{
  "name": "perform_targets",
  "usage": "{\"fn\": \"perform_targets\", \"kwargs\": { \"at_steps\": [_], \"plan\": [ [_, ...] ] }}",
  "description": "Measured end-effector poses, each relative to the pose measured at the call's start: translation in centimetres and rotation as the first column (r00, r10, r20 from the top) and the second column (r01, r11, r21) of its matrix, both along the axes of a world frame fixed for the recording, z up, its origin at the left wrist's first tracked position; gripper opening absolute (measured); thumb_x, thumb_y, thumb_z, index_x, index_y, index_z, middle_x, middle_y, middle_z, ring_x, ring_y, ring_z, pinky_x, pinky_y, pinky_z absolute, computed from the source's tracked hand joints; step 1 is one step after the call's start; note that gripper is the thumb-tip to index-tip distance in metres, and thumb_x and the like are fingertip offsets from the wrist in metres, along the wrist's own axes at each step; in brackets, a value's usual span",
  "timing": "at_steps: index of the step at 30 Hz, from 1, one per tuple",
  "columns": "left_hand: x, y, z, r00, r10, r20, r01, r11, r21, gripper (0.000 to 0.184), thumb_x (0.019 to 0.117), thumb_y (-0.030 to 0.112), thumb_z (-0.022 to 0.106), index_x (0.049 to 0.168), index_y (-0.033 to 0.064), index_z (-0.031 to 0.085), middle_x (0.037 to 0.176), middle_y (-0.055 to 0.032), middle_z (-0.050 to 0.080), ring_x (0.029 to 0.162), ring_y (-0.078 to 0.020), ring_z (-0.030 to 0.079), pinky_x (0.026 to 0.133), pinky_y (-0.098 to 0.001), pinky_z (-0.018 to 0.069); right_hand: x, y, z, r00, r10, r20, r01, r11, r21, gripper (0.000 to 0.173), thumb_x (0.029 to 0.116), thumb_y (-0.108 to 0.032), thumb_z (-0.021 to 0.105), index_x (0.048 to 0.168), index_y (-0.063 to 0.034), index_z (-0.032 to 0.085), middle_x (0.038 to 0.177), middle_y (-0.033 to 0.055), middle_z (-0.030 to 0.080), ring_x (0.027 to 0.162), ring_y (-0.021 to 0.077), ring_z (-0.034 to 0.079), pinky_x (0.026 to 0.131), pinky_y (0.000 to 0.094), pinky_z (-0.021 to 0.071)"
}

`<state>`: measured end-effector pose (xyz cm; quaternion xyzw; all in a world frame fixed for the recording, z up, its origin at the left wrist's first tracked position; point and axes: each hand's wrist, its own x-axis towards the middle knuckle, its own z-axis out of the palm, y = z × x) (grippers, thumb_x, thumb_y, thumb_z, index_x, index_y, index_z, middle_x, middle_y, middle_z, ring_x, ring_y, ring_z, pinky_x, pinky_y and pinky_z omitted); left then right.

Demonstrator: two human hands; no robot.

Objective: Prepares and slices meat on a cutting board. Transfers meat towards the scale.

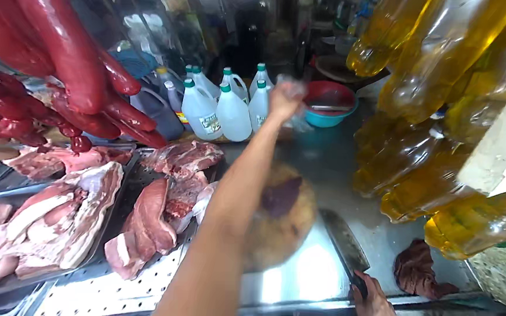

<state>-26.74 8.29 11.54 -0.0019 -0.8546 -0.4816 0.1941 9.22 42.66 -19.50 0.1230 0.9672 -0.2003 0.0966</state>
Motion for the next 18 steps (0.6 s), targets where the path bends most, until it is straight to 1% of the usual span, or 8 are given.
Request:
{"fn": "perform_targets", "kwargs": {
  "at_steps": [3, 4, 6, 8, 10, 13, 15, 18],
  "plan": [
    [-6.7, 3.2, 2.2, 0.984, -0.064, 0.163, 0.079, 0.993, -0.086, 0.100, 0.0819, 0.016, 0.080, 0.162, 0.0042, 0.021, 0.155, -0.0295, 0.041, 0.136, -0.0428, 0.050, 0.109, -0.0584, 0.0461, 0.4, -0.2, -0.2, 0.998, -0.049, -0.025, 0.050, 0.999, 0.007, 0.042, 0.0936, -0.035, 0.065, 0.135, -0.0294, 0.067, 0.134, 0.0075, 0.067, 0.109, 0.0357, 0.069, 0.083, 0.0664, 0.0534],
    [-7.1, 3.8, 2.5, 0.976, -0.058, 0.209, 0.099, 0.977, -0.190, 0.099, 0.0817, 0.020, 0.081, 0.161, 0.0037, 0.024, 0.157, -0.0306, 0.037, 0.136, -0.0441, 0.050, 0.108, -0.0593, 0.0470, 0.3, -0.3, -0.2, 0.997, -0.060, -0.041, 0.060, 0.998, 0.005, 0.041, 0.0934, -0.034, 0.066, 0.134, -0.0286, 0.068, 0.133, 0.0086, 0.067, 0.109, 0.0369, 0.069, 0.082, 0.0672, 0.0529],
    [-5.4, 3.5, 1.9, 0.961, -0.154, 0.229, 0.240, 0.875, -0.421, 0.069, 0.0846, 0.018, 0.078, 0.146, 0.0030, 0.051, 0.145, -0.0280, 0.051, 0.130, -0.0409, 0.056, 0.105, -0.0574, 0.0495, 0.3, -0.6, -0.1, 0.995, -0.065, -0.077, 0.065, 0.998, -0.007, 0.040, 0.0929, -0.031, 0.067, 0.133, -0.0252, 0.069, 0.131, 0.0116, 0.067, 0.107, 0.0402, 0.069, 0.080, 0.0690, 0.0521],
    [-0.9, 0.9, 0.9, 0.877, -0.280, 0.390, 0.470, 0.666, -0.579, 0.046, 0.0897, 0.022, 0.078, 0.131, 0.0056, 0.065, 0.128, -0.0218, 0.065, 0.122, -0.0386, 0.061, 0.105, -0.0598, 0.0479, 0.4, -0.7, -0.1, 0.993, -0.056, -0.101, 0.056, 0.998, -0.008, 0.040, 0.0925, -0.031, 0.067, 0.132, -0.0226, 0.069, 0.130, 0.0134, 0.068, 0.106, 0.0416, 0.069, 0.078, 0.0701, 0.0516],
    [4.8, -3.8, -0.8, 0.741, -0.203, 0.640, 0.641, 0.497, -0.585, 0.045, 0.0922, 0.037, 0.077, 0.125, 0.0075, 0.070, 0.115, -0.0188, 0.071, 0.112, -0.0379, 0.066, 0.099, -0.0649, 0.0491, 0.5, -0.5, -0.3, 0.993, -0.044, -0.110, 0.042, 0.999, -0.014, 0.041, 0.0922, -0.034, 0.065, 0.132, -0.0226, 0.069, 0.128, 0.0132, 0.068, 0.104, 0.0403, 0.069, 0.077, 0.0692, 0.0524],
    [13.2, -13.5, -5.9, 0.671, -0.028, 0.741, 0.623, 0.563, -0.542, 0.039, 0.0811, 0.035, 0.087, 0.109, 0.0116, 0.073, 0.104, -0.0180, 0.070, 0.099, -0.0384, 0.067, 0.085, -0.0661, 0.0524, 0.3, -0.4, -0.1, 0.997, -0.035, -0.064, 0.033, 0.999, -0.020, 0.043, 0.0935, -0.036, 0.063, 0.135, -0.0246, 0.066, 0.131, 0.0123, 0.067, 0.108, 0.0390, 0.069, 0.081, 0.0686, 0.0523],
    [18.3, -17.9, -10.6, 0.715, 0.037, 0.698, 0.522, 0.637, -0.568, 0.054, 0.0751, 0.039, 0.091, 0.119, 0.0151, 0.071, 0.123, -0.0190, 0.064, 0.112, -0.0393, 0.063, 0.093, -0.0647, 0.0527, 0.0, -0.6, 0.2, 0.998, -0.054, -0.028, 0.053, 0.998, -0.025, 0.044, 0.0938, -0.036, 0.063, 0.137, -0.0264, 0.065, 0.133, 0.0117, 0.066, 0.110, 0.0390, 0.068, 0.083, 0.0690, 0.0508],
    [22.5, -19.2, -14.4, 0.757, 0.070, 0.650, 0.400, 0.738, -0.544, 0.046, 0.0900, 0.019, 0.074, 0.134, 0.0096, 0.063, 0.136, -0.0203, 0.058, 0.122, -0.0391, 0.060, 0.102, -0.0602, 0.0500, -0.7, -1.1, 0.1, 0.995, -0.085, -0.044, 0.084, 0.996, -0.006, 0.044, 0.0923, -0.036, 0.064, 0.136, -0.0283, 0.065, 0.131, 0.0123, 0.067, 0.107, 0.0405, 0.068, 0.079, 0.0707, 0.0504]
  ]
}}
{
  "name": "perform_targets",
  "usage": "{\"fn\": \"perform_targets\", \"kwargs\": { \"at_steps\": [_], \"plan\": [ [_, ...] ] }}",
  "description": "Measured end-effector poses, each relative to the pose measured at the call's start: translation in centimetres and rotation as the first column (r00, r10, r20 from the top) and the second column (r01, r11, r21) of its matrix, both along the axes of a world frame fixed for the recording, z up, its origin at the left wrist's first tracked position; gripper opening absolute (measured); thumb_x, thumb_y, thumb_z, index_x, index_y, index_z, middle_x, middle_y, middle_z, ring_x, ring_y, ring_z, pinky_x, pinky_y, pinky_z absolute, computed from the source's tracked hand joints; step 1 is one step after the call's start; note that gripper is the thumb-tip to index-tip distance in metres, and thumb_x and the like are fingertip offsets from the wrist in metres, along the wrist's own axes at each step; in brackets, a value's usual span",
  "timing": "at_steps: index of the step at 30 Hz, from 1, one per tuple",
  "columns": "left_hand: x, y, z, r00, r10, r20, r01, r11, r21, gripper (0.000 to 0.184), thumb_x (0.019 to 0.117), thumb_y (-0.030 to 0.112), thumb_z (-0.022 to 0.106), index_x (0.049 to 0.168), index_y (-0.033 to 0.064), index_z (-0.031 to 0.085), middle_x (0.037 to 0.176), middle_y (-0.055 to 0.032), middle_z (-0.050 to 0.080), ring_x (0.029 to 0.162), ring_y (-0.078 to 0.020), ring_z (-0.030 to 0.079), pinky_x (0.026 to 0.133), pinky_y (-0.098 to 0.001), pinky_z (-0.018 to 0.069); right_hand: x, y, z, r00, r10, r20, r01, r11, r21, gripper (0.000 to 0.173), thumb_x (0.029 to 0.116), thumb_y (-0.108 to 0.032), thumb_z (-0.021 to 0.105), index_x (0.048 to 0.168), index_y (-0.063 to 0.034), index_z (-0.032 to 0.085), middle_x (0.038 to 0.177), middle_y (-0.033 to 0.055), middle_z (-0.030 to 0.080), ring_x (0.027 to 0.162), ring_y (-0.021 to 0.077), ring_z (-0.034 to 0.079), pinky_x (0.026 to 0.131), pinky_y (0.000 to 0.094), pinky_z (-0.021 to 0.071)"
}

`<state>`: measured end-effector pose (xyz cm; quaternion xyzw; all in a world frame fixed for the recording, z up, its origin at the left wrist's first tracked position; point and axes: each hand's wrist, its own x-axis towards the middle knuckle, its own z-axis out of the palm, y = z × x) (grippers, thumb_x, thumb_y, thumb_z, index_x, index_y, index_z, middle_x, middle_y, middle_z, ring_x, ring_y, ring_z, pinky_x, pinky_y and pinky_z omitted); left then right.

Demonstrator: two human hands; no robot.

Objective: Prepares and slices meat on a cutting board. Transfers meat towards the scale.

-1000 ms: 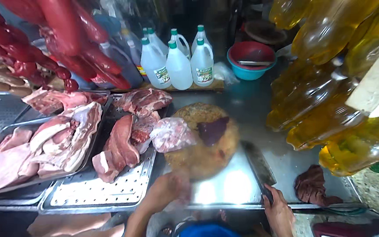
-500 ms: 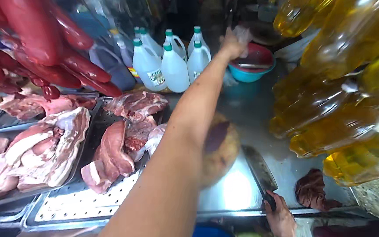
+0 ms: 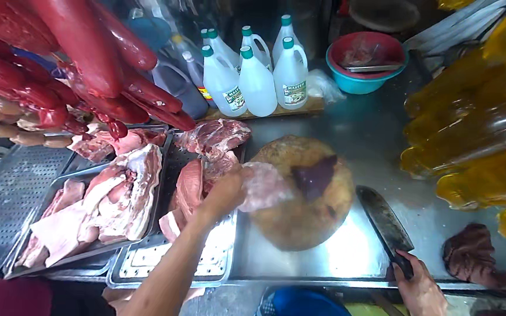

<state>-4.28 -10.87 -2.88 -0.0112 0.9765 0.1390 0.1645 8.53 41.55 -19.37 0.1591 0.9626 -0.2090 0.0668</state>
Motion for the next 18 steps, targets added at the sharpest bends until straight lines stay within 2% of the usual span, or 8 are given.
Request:
{"fn": "perform_targets", "kwargs": {
  "at_steps": [2, 4, 6, 7, 10, 12, 15, 18],
  "plan": [
    [0.0, 0.0, 0.1, 0.981, 0.068, -0.179, -0.053, 0.995, 0.085, 0.027, 0.0950, 0.008, 0.063, 0.120, 0.0009, 0.070, 0.120, -0.0223, 0.068, 0.111, -0.0396, 0.067, 0.096, -0.0606, 0.0521, -0.5, -0.2, -0.5, 1.000, -0.012, -0.026, 0.013, 1.000, 0.007, 0.042, 0.0924, -0.033, 0.066, 0.134, -0.0289, 0.065, 0.128, 0.0129, 0.068, 0.104, 0.0418, 0.069, 0.076, 0.0714, 0.0505],
    [-1.9, 0.0, 1.4, 0.920, 0.107, -0.376, -0.060, 0.989, 0.134, 0.011, 0.0941, 0.005, 0.062, 0.094, -0.0015, 0.071, 0.093, -0.0207, 0.070, 0.087, -0.0386, 0.069, 0.078, -0.0617, 0.0547, -1.2, -0.2, -0.7, 0.999, -0.018, -0.043, 0.019, 1.000, 0.014, 0.040, 0.0920, -0.031, 0.067, 0.132, -0.0306, 0.066, 0.126, 0.0112, 0.069, 0.102, 0.0408, 0.070, 0.074, 0.0714, 0.0512],
    [-4.0, 0.6, 3.4, 0.857, 0.111, -0.503, -0.033, 0.986, 0.162, 0.016, 0.0944, 0.005, 0.058, 0.080, 0.0013, 0.064, 0.078, -0.0166, 0.065, 0.073, -0.0355, 0.065, 0.065, -0.0588, 0.0517, -1.8, -0.3, -0.8, 0.999, -0.030, -0.031, 0.031, 0.999, 0.018, 0.040, 0.0922, -0.031, 0.068, 0.132, -0.0327, 0.066, 0.125, 0.0092, 0.069, 0.102, 0.0396, 0.070, 0.075, 0.0709, 0.0516],
    [-5.0, 1.1, 4.2, 0.835, 0.123, -0.536, -0.019, 0.980, 0.197, 0.018, 0.0943, 0.005, 0.056, 0.077, 0.0021, 0.061, 0.075, -0.0149, 0.062, 0.071, -0.0333, 0.063, 0.064, -0.0565, 0.0490, -2.0, -0.4, -0.9, 0.999, -0.038, -0.027, 0.039, 0.999, 0.020, 0.040, 0.0924, -0.031, 0.068, 0.132, -0.0339, 0.065, 0.126, 0.0081, 0.069, 0.102, 0.0396, 0.070, 0.075, 0.0712, 0.0513],
    [-6.9, 2.6, 5.0, 0.813, 0.124, -0.569, 0.043, 0.962, 0.270, 0.018, 0.0946, 0.004, 0.052, 0.079, 0.0034, 0.062, 0.075, -0.0119, 0.062, 0.072, -0.0286, 0.062, 0.066, -0.0523, 0.0475, -2.2, -0.5, -1.1, 0.998, -0.064, -0.010, 0.064, 0.997, 0.050, 0.040, 0.0929, -0.033, 0.068, 0.133, -0.0380, 0.064, 0.127, 0.0057, 0.069, 0.104, 0.0382, 0.070, 0.076, 0.0704, 0.0513],
    [-7.9, 3.2, 4.3, 0.883, 0.019, -0.468, 0.118, 0.958, 0.261, 0.015, 0.0957, 0.002, 0.054, 0.088, 0.0014, 0.066, 0.087, -0.0146, 0.067, 0.084, -0.0311, 0.067, 0.075, -0.0549, 0.0528, -2.1, -0.7, -1.2, 0.997, -0.081, 0.000, 0.081, 0.994, 0.071, 0.041, 0.0929, -0.035, 0.068, 0.133, -0.0406, 0.064, 0.127, 0.0041, 0.070, 0.102, 0.0367, 0.071, 0.076, 0.0695, 0.0517],
    [-9.3, 3.9, 2.2, 0.951, -0.237, -0.198, 0.256, 0.964, 0.077, 0.015, 0.0943, 0.009, 0.061, 0.104, 0.0040, 0.071, 0.106, -0.0166, 0.069, 0.102, -0.0358, 0.067, 0.088, -0.0596, 0.0539, -2.2, -0.9, -0.8, 0.994, -0.109, 0.031, 0.106, 0.992, 0.062, 0.040, 0.0934, -0.036, 0.068, 0.133, -0.0408, 0.063, 0.128, 0.0036, 0.070, 0.104, 0.0367, 0.070, 0.078, 0.0698, 0.0514],
    [-8.9, 5.3, 3.0, 0.950, -0.303, -0.074, 0.289, 0.944, -0.160, 0.026, 0.0928, 0.029, 0.065, 0.112, 0.0136, 0.073, 0.117, -0.0124, 0.070, 0.112, -0.0355, 0.065, 0.091, -0.0607, 0.0527, -2.4, -1.1, -0.4, 0.991, -0.122, 0.055, 0.118, 0.991, 0.069, 0.041, 0.0938, -0.038, 0.067, 0.134, -0.0420, 0.062, 0.128, 0.0026, 0.070, 0.106, 0.0357, 0.070, 0.080, 0.0687, 0.0518]
  ]
}}
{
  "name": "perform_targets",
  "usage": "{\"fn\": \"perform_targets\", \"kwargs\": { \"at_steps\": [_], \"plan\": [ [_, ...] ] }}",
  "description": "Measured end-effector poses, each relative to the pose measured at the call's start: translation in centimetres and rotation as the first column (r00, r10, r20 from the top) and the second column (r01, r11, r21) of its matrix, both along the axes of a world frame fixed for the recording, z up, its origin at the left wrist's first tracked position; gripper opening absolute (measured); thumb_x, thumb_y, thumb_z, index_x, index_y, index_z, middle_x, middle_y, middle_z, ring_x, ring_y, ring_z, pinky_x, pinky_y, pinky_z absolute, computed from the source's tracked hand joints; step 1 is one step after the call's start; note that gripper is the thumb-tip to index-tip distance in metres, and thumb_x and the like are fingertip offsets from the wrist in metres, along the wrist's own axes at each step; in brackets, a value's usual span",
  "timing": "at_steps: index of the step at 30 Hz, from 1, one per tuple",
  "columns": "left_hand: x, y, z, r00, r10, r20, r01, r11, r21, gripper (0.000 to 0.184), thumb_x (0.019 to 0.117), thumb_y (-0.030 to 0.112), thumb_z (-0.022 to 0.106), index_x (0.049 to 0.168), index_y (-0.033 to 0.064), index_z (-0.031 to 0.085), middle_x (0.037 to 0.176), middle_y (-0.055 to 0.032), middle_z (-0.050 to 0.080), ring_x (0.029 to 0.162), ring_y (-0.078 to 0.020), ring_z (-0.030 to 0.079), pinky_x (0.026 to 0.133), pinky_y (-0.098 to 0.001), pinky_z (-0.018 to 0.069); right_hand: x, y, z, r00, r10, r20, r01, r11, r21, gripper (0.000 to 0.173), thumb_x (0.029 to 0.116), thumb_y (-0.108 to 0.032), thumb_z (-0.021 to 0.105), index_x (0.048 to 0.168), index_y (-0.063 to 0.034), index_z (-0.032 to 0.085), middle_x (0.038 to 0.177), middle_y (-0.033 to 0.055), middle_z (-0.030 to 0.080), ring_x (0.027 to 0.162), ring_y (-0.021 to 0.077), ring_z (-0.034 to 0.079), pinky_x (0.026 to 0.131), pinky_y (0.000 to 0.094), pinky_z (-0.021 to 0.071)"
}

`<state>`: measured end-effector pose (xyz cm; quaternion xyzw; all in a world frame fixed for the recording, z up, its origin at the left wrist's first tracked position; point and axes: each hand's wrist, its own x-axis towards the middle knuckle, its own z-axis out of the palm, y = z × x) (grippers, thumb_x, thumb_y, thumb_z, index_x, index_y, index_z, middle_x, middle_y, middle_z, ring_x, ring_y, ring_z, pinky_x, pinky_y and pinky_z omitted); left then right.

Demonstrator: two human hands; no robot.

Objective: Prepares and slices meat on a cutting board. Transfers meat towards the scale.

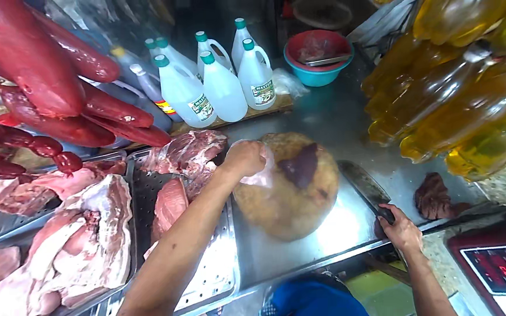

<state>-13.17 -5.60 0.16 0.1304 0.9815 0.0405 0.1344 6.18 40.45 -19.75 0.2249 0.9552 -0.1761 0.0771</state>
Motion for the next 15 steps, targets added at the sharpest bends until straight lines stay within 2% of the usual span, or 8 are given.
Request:
{"fn": "perform_targets", "kwargs": {
  "at_steps": [2, 4, 5, 7, 8, 10, 13, 15],
  "plan": [
    [0.8, 1.3, 0.9, 0.987, 0.038, -0.155, -0.044, 0.999, -0.032, 0.031, 0.0915, 0.034, 0.068, 0.113, 0.0128, 0.074, 0.121, -0.0132, 0.068, 0.119, -0.0386, 0.060, 0.093, -0.0602, 0.0514, 0.1, -0.1, 0.0, 1.000, -0.006, 0.008, 0.006, 1.000, 0.008, 0.041, 0.0938, -0.039, 0.067, 0.135, -0.0421, 0.061, 0.127, 0.0030, 0.070, 0.105, 0.0363, 0.070, 0.080, 0.0686, 0.0519],
    [0.8, 3.3, 1.2, 0.951, 0.072, -0.300, -0.053, 0.996, 0.072, 0.030, 0.0932, 0.030, 0.069, 0.114, 0.0088, 0.073, 0.122, -0.0171, 0.065, 0.121, -0.0402, 0.057, 0.096, -0.0580, 0.0507, 0.0, -0.1, -0.1, 1.000, -0.008, 0.010, 0.008, 1.000, 0.025, 0.042, 0.0929, -0.039, 0.067, 0.135, -0.0428, 0.061, 0.126, 0.0028, 0.071, 0.104, 0.0358, 0.071, 0.078, 0.0680, 0.0522],
    [0.5, 4.6, 0.7, 0.949, 0.088, -0.302, -0.041, 0.986, 0.159, 0.030, 0.0959, 0.029, 0.067, 0.115, 0.0074, 0.072, 0.122, -0.0177, 0.065, 0.120, -0.0388, 0.059, 0.098, -0.0569, 0.0514, -0.1, 0.0, -0.1, 1.000, -0.007, 0.010, 0.007, 1.000, 0.030, 0.043, 0.0929, -0.040, 0.067, 0.135, -0.0434, 0.060, 0.126, 0.0028, 0.071, 0.103, 0.0357, 0.071, 0.078, 0.0680, 0.0522],
    [-0.5, 7.4, -1.5, 0.983, 0.118, -0.140, -0.077, 0.960, 0.268, 0.039, 0.0992, 0.040, 0.062, 0.122, 0.0093, 0.070, 0.122, -0.0160, 0.068, 0.118, -0.0349, 0.064, 0.099, -0.0576, 0.0524, -0.1, 0.0, -0.1, 1.000, -0.001, 0.018, 0.001, 1.000, 0.027, 0.045, 0.0931, -0.040, 0.066, 0.137, -0.0433, 0.058, 0.128, 0.0033, 0.070, 0.104, 0.0358, 0.071, 0.078, 0.0678, 0.0522],
    [-1.1, 8.7, -3.1, 0.991, 0.133, -0.019, -0.125, 0.964, 0.235, 0.052, 0.0991, 0.052, 0.059, 0.126, 0.0085, 0.069, 0.123, -0.0181, 0.069, 0.120, -0.0366, 0.064, 0.101, -0.0606, 0.0508, -0.1, 0.0, -0.1, 1.000, 0.004, 0.026, -0.005, 1.000, 0.019, 0.047, 0.0932, -0.040, 0.066, 0.139, -0.0422, 0.057, 0.130, 0.0042, 0.069, 0.105, 0.0362, 0.071, 0.079, 0.0683, 0.0523],
    [-1.9, 10.7, -6.1, 0.975, 0.163, 0.149, -0.174, 0.982, 0.069, 0.080, 0.0920, 0.072, 0.057, 0.132, 0.0035, 0.064, 0.135, -0.0241, 0.062, 0.132, -0.0423, 0.054, 0.108, -0.0668, 0.0411, -0.1, 0.0, 0.3, 0.999, 0.017, 0.031, -0.016, 1.000, -0.009, 0.049, 0.0937, -0.039, 0.066, 0.142, -0.0386, 0.056, 0.130, 0.0081, 0.068, 0.105, 0.0389, 0.070, 0.079, 0.0702, 0.0519],
    [-2.4, 11.8, -8.2, 0.955, 0.189, 0.227, -0.182, 0.982, -0.051, 0.095, 0.0826, 0.079, 0.062, 0.134, -0.0011, 0.062, 0.148, -0.0259, 0.050, 0.142, -0.0430, 0.043, 0.114, -0.0676, 0.0319, -0.2, 0.2, 0.4, 0.999, 0.029, 0.025, -0.029, 1.000, -0.010, 0.049, 0.0949, -0.040, 0.064, 0.143, -0.0379, 0.055, 0.130, 0.0090, 0.068, 0.105, 0.0393, 0.070, 0.078, 0.0694, 0.0523],
    [-1.7, 12.1, -8.3, 0.941, 0.179, 0.287, -0.170, 0.984, -0.056, 0.088, 0.0818, 0.076, 0.066, 0.125, -0.0003, 0.067, 0.138, -0.0255, 0.058, 0.133, -0.0429, 0.052, 0.107, -0.0674, 0.0397, 0.0, 0.3, 0.1, 0.999, 0.034, 0.030, -0.034, 0.999, 0.002, 0.049, 0.0950, -0.042, 0.063, 0.143, -0.0394, 0.055, 0.131, 0.0073, 0.068, 0.104, 0.0374, 0.070, 0.078, 0.0686, 0.0526]
  ]
}}
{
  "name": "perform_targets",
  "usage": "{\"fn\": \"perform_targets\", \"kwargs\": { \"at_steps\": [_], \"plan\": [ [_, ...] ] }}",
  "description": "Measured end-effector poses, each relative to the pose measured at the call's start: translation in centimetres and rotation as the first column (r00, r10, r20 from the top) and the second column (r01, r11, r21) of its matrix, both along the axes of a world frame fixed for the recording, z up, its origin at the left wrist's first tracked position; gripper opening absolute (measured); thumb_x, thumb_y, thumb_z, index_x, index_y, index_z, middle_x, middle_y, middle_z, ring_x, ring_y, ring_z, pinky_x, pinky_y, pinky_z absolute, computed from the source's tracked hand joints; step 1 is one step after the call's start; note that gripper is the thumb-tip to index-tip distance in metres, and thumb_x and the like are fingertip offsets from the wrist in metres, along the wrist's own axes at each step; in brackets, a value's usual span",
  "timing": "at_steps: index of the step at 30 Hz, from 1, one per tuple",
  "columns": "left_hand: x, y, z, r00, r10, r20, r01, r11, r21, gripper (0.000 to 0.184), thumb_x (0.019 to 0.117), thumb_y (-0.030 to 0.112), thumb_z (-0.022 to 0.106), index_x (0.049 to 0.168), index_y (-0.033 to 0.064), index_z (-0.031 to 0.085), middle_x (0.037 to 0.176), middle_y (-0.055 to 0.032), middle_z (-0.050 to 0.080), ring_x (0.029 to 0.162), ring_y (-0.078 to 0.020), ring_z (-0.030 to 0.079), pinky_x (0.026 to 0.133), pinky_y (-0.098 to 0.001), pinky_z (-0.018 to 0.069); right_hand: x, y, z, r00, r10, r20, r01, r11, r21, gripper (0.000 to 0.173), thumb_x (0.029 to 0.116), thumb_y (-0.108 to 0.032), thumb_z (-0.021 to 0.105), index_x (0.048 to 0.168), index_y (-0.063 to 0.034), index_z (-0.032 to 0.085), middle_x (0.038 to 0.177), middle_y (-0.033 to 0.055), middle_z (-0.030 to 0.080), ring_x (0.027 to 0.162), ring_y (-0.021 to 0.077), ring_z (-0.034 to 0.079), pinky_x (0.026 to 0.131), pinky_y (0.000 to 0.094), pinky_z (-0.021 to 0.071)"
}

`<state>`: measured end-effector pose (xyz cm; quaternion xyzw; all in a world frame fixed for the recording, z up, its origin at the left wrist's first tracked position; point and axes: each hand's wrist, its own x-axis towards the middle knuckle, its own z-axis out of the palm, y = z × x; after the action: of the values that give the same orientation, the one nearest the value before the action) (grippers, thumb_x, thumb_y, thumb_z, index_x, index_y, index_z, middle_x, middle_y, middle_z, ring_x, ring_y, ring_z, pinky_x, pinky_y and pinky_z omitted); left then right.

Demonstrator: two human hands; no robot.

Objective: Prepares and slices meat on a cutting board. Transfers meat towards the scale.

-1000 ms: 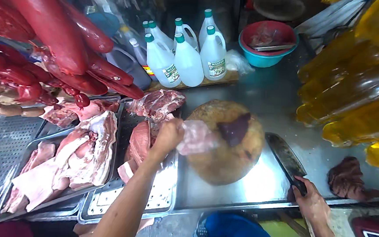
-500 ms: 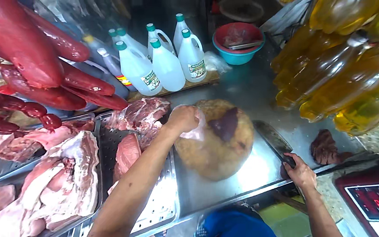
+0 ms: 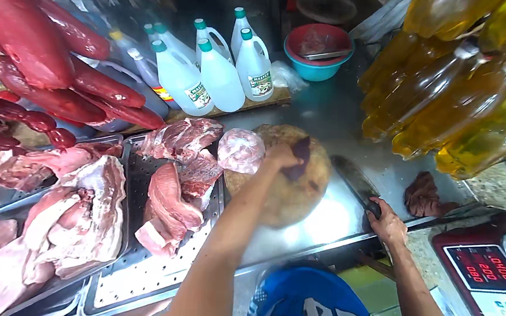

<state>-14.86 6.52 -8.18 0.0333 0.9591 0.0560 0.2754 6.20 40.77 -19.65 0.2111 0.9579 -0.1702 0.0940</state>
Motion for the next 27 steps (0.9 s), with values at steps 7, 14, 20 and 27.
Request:
{"fn": "perform_targets", "kwargs": {
  "at_steps": [7, 14, 20, 27],
  "plan": [
    [5.0, -1.6, 0.0, 0.930, 0.367, 0.010, -0.280, 0.692, 0.666, 0.061, 0.0921, 0.046, 0.075, 0.138, 0.0088, 0.061, 0.127, -0.0171, 0.068, 0.119, -0.0305, 0.065, 0.105, -0.0563, 0.0502, -0.5, 0.2, 0.1, 0.997, 0.024, 0.074, -0.023, 1.000, -0.007, 0.060, 0.0965, -0.040, 0.063, 0.153, -0.0410, 0.042, 0.127, 0.0133, 0.069, 0.101, 0.0410, 0.071, 0.079, 0.0676, 0.0532],
    [12.0, -2.6, 0.8, 0.895, 0.444, 0.054, -0.431, 0.826, 0.363, 0.078, 0.0971, 0.064, 0.057, 0.147, 0.0053, 0.047, 0.124, -0.0224, 0.066, 0.108, -0.0363, 0.069, 0.094, -0.0578, 0.0548, 0.8, -3.3, 3.6, 0.996, 0.047, -0.070, -0.064, 0.961, -0.269, 0.056, 0.0976, -0.031, 0.058, 0.153, -0.0282, 0.048, 0.096, 0.0184, 0.073, 0.079, 0.0394, 0.070, 0.072, 0.0656, 0.0537],
    [14.4, -4.7, -1.2, 0.839, 0.512, -0.184, -0.368, 0.783, 0.501, 0.050, 0.0995, 0.041, 0.064, 0.138, 0.0098, 0.058, 0.123, -0.0170, 0.066, 0.109, -0.0338, 0.067, 0.095, -0.0560, 0.0541, 2.7, -10.0, 7.9, 0.929, 0.163, -0.331, -0.308, 0.835, -0.455, 0.051, 0.1015, -0.031, 0.048, 0.146, -0.0068, 0.049, 0.078, 0.0033, 0.068, 0.060, 0.0146, 0.067, 0.058, 0.0398, 0.0605],
    [11.8, -3.9, -2.0, 0.829, 0.499, -0.251, -0.312, 0.786, 0.533, 0.043, 0.0985, 0.028, 0.066, 0.137, 0.0093, 0.062, 0.142, -0.0184, 0.058, 0.124, -0.0387, 0.061, 0.102, -0.0585, 0.0508, -1.8, -16.3, 13.8, 0.716, 0.264, -0.646, -0.501, 0.839, -0.213, 0.041, 0.1050, -0.025, 0.048, 0.131, 0.0054, 0.056, 0.075, 0.0026, 0.066, 0.059, 0.0091, 0.063, 0.056, 0.0298, 0.0569]
  ]
}}
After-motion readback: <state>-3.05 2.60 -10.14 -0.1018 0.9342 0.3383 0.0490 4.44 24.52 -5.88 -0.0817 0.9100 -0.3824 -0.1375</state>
